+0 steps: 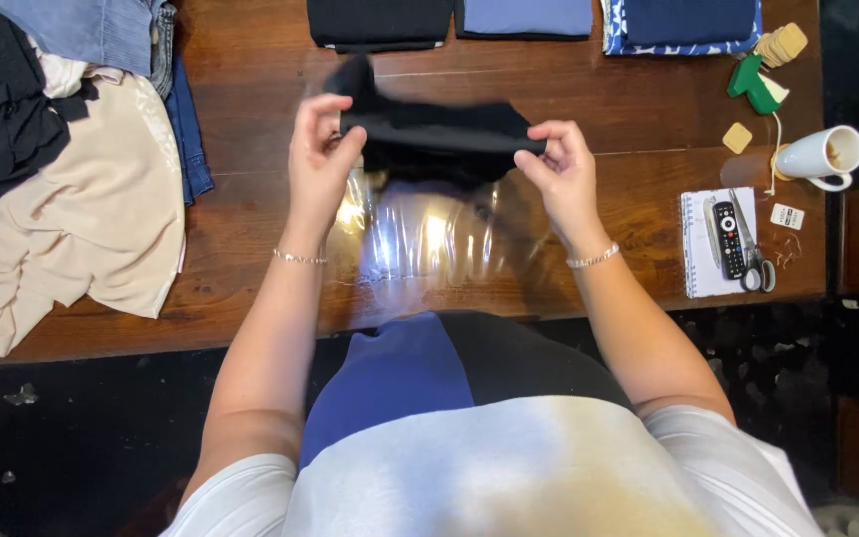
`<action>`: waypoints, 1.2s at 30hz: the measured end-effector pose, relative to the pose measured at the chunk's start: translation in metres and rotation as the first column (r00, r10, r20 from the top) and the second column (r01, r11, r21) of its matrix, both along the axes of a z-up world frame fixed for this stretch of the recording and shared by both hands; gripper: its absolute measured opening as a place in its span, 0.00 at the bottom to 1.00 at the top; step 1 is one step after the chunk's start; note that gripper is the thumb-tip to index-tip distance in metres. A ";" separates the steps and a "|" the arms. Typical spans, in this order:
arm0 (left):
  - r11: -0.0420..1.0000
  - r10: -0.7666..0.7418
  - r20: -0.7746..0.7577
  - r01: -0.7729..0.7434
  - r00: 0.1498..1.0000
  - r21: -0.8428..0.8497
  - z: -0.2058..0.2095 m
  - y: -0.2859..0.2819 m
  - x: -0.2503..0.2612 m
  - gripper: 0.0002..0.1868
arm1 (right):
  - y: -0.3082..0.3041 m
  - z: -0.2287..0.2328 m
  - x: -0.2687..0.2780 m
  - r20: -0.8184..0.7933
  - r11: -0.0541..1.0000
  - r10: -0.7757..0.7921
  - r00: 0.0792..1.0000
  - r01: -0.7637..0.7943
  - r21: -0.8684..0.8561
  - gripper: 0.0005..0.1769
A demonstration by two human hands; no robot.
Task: Folding various items of clothing including athletic shorts and denim shorts on a wooden table.
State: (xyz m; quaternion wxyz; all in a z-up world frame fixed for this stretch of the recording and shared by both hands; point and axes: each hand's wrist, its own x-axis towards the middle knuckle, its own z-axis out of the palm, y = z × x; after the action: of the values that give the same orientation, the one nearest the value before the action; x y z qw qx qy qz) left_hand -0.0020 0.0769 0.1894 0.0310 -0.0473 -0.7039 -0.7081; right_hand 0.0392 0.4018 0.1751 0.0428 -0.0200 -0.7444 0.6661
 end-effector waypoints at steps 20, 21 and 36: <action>0.933 0.265 0.622 -0.033 0.737 -0.358 -0.302 -0.026 0.121 0.42 | 0.020 -0.215 0.095 0.485 0.938 -0.062 0.872 -0.115 0.327 0.25; 0.934 0.309 0.585 -0.122 0.750 -0.337 -0.304 -0.026 0.108 0.44 | 0.017 -0.210 0.085 0.457 0.941 -0.073 0.887 -0.091 0.327 0.25; 0.996 -0.072 0.564 0.035 0.823 0.077 -0.267 -0.018 0.075 0.13 | -0.012 -0.170 0.064 0.251 0.911 0.020 0.968 -0.121 0.395 0.18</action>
State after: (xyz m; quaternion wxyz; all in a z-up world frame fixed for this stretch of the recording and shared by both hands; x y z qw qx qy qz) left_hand 0.0730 0.0590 -0.0776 -0.1975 0.1460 -0.6572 -0.7126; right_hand 0.1035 0.3902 0.0054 -0.0691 -0.0646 -0.8665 0.4902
